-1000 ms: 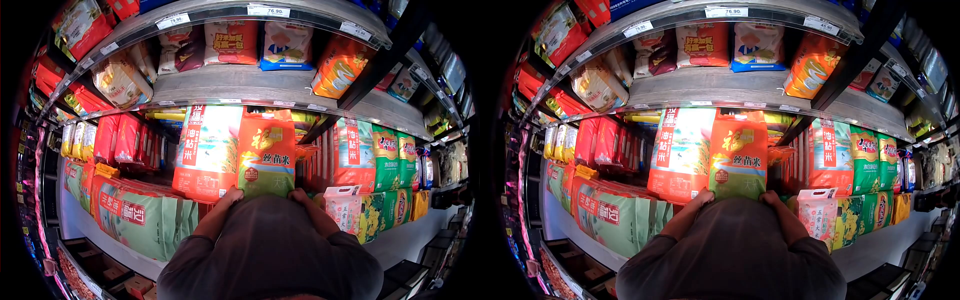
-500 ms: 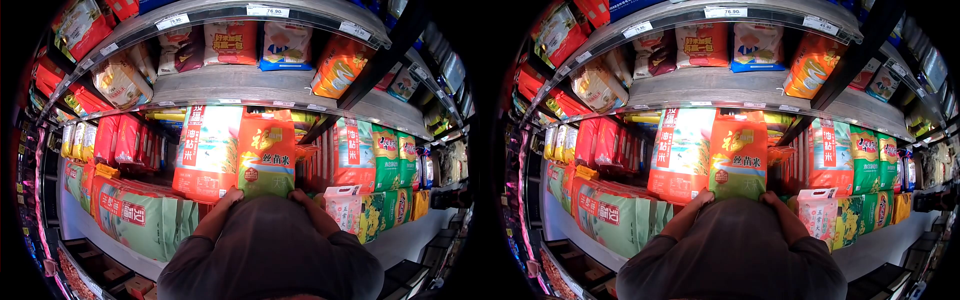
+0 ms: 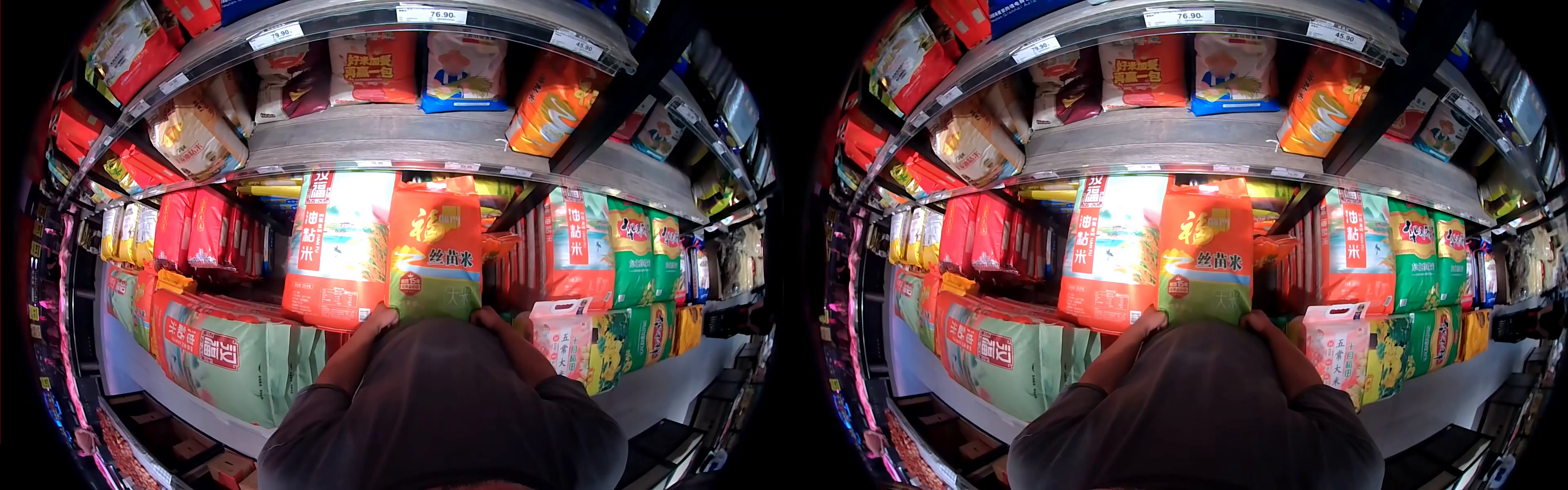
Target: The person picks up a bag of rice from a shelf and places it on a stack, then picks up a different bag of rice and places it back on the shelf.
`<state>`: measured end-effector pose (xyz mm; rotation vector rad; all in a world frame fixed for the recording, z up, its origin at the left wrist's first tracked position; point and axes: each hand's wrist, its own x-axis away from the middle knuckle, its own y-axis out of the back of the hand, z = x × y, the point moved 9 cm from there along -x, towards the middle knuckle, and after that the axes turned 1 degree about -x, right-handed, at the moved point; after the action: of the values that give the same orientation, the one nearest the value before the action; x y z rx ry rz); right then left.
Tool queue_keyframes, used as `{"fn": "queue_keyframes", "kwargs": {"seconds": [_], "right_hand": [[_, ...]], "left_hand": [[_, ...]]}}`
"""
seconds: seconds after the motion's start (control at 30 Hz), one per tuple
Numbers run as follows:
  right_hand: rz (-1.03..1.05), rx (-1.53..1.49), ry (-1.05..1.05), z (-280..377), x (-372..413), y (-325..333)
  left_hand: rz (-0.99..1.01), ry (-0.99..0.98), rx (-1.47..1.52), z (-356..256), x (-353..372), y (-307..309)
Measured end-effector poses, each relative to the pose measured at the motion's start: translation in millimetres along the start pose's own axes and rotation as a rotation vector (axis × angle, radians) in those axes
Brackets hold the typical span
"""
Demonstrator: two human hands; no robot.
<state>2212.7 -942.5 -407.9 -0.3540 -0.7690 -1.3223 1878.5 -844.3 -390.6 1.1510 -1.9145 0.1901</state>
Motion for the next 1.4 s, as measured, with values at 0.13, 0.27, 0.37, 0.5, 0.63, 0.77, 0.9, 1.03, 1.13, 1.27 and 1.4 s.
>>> {"fn": "queue_keyframes", "kwargs": {"seconds": [0.13, 0.27, 0.37, 0.5, 0.63, 0.77, 0.9, 1.03, 1.13, 1.27, 1.4], "right_hand": [[-0.011, 0.025, 0.018, 2, 0, 1], [0.000, 0.082, 0.085, 0, -5, 0], [-0.002, 0.089, 0.111, -2, -10, 1], [0.020, 0.329, 0.378, 3, -16, -6], [0.043, 0.233, 0.251, -7, -20, -4], [0.049, 0.256, 0.259, -3, -16, -8], [0.046, 0.231, 0.321, 0, -13, -7], [0.058, 0.247, 0.342, -2, -18, -8], [0.061, 0.307, 0.298, 0, -16, -9], [0.029, 0.315, 0.343, 8, -7, -11], [0.004, 0.348, 0.425, 11, -4, -16]], "left_hand": [[0.032, -0.025, 0.032, 13, -15, -6], [0.024, -0.046, 0.033, -1, -1, -4], [0.015, -0.042, 0.028, -8, 4, 0], [0.039, -0.050, 0.014, -15, 11, -1], [0.024, -0.035, 0.012, -20, 16, 1], [0.037, -0.029, 0.011, -17, 15, 0], [0.026, -0.023, -0.003, -18, 15, 0], [0.026, -0.030, 0.008, -20, 16, 0], [0.023, -0.040, -0.018, -22, 17, 0], [0.003, 0.014, 0.012, -17, 23, 1], [-0.054, -0.022, 0.121, -17, 30, 0]]}}
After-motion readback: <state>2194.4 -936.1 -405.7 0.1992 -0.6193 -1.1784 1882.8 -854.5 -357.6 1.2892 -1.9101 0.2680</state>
